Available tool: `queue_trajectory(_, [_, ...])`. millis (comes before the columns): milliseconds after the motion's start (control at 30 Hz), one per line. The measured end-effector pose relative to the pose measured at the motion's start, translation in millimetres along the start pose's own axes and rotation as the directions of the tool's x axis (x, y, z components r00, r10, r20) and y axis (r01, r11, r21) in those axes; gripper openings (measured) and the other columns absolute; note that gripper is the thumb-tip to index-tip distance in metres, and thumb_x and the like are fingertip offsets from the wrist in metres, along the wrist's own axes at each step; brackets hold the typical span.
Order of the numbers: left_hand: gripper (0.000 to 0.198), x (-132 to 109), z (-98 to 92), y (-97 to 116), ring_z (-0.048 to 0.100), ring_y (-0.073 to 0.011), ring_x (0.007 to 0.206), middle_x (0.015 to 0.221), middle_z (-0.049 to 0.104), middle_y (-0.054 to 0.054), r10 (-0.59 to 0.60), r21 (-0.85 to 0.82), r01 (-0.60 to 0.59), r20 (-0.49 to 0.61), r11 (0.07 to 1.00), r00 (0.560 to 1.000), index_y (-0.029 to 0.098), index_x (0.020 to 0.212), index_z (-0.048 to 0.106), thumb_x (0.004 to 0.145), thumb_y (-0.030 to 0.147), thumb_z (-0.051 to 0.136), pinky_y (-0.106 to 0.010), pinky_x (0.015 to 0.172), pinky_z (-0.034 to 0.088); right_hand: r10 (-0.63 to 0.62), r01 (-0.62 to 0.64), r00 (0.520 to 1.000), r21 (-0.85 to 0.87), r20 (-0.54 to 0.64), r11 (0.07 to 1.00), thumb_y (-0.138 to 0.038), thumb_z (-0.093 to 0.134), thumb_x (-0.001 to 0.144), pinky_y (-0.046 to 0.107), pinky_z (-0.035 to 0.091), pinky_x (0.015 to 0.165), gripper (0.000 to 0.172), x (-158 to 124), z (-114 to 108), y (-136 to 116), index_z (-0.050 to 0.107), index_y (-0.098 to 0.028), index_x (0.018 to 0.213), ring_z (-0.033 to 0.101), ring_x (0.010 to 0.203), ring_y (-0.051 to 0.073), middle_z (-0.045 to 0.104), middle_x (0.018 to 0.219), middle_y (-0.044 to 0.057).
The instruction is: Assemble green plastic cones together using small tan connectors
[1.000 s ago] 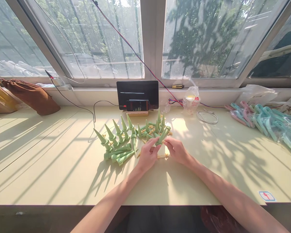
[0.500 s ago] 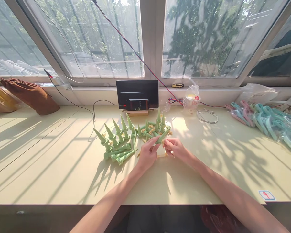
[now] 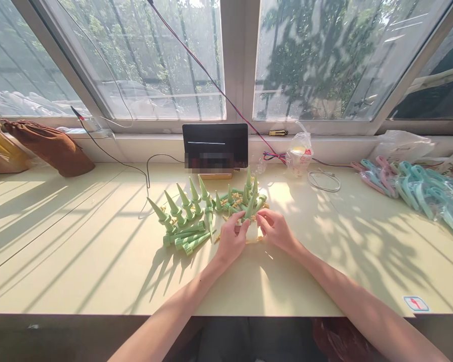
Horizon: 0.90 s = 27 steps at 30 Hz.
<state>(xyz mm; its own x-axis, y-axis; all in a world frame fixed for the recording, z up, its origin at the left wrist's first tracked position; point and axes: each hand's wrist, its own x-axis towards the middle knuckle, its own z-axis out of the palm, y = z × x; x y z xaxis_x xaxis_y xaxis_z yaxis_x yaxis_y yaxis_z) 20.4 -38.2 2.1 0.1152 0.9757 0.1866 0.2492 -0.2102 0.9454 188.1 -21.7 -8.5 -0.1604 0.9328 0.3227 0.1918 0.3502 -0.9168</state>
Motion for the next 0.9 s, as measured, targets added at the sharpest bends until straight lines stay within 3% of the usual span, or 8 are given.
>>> queue_trajectory(100, [0.045, 0.1, 0.2, 1.4, 0.048, -0.0118, 0.04, 0.049, 0.049, 0.006, -0.001, -0.018, 0.001, -0.012, 1.0, 1.0, 0.011, 0.122, 0.061, 0.093, 0.045, 0.054, -0.024, 0.044, 0.038, -0.118, 0.114, 0.993, -0.103, -0.031, 0.988, -0.045, 0.054, 0.096, 0.026, 0.049, 0.054, 0.03, -0.8, -2.0, -1.5, 0.065, -0.017, 0.095, 0.06, 0.062, 0.014, 0.066, 0.083, 0.006])
queue_trajectory(333, [0.045, -2.1, -0.5, 5.7, 0.045, -0.0108, 0.04, 0.047, 0.048, 0.006, -0.032, -0.056, 0.03, -0.023, 0.998, 0.999, 0.012, 0.12, 0.061, 0.094, 0.048, 0.052, -0.022, 0.043, 0.036, -0.234, 0.228, 0.972, -0.168, -0.017, 0.959, -0.038, 0.056, 0.096, 0.029, 0.053, 0.061, 0.021, -1.1, -5.9, -4.7, 0.065, -0.018, 0.094, 0.057, 0.06, 0.012, 0.067, 0.082, 0.004])
queue_trajectory(633, [0.048, -4.5, 2.1, 8.5, 0.044, -0.0106, 0.039, 0.043, 0.047, 0.006, -0.088, -0.12, 0.086, -0.014, 0.989, 0.996, 0.013, 0.119, 0.061, 0.092, 0.052, 0.053, -0.021, 0.042, 0.035, -0.287, 0.282, 0.958, -0.226, 0.009, 0.933, -0.038, 0.055, 0.098, 0.027, 0.049, 0.057, 0.023, 0.8, -6.6, 2.3, 0.068, -0.018, 0.096, 0.057, 0.065, 0.014, 0.066, 0.078, 0.004])
queue_trajectory(900, [0.047, -4.9, 0.6, 12.7, 0.042, -0.009, 0.038, 0.043, 0.045, 0.007, -0.09, -0.168, 0.094, 0.029, 0.981, 0.996, 0.013, 0.113, 0.065, 0.09, 0.053, 0.058, -0.02, 0.041, 0.034, -0.408, 0.394, 0.912, -0.345, 0.035, 0.852, -0.034, 0.047, 0.103, 0.027, 0.042, 0.058, 0.025, -0.3, -9.1, 2.3, 0.063, -0.02, 0.09, 0.049, 0.061, 0.014, 0.06, 0.075, 0.003])
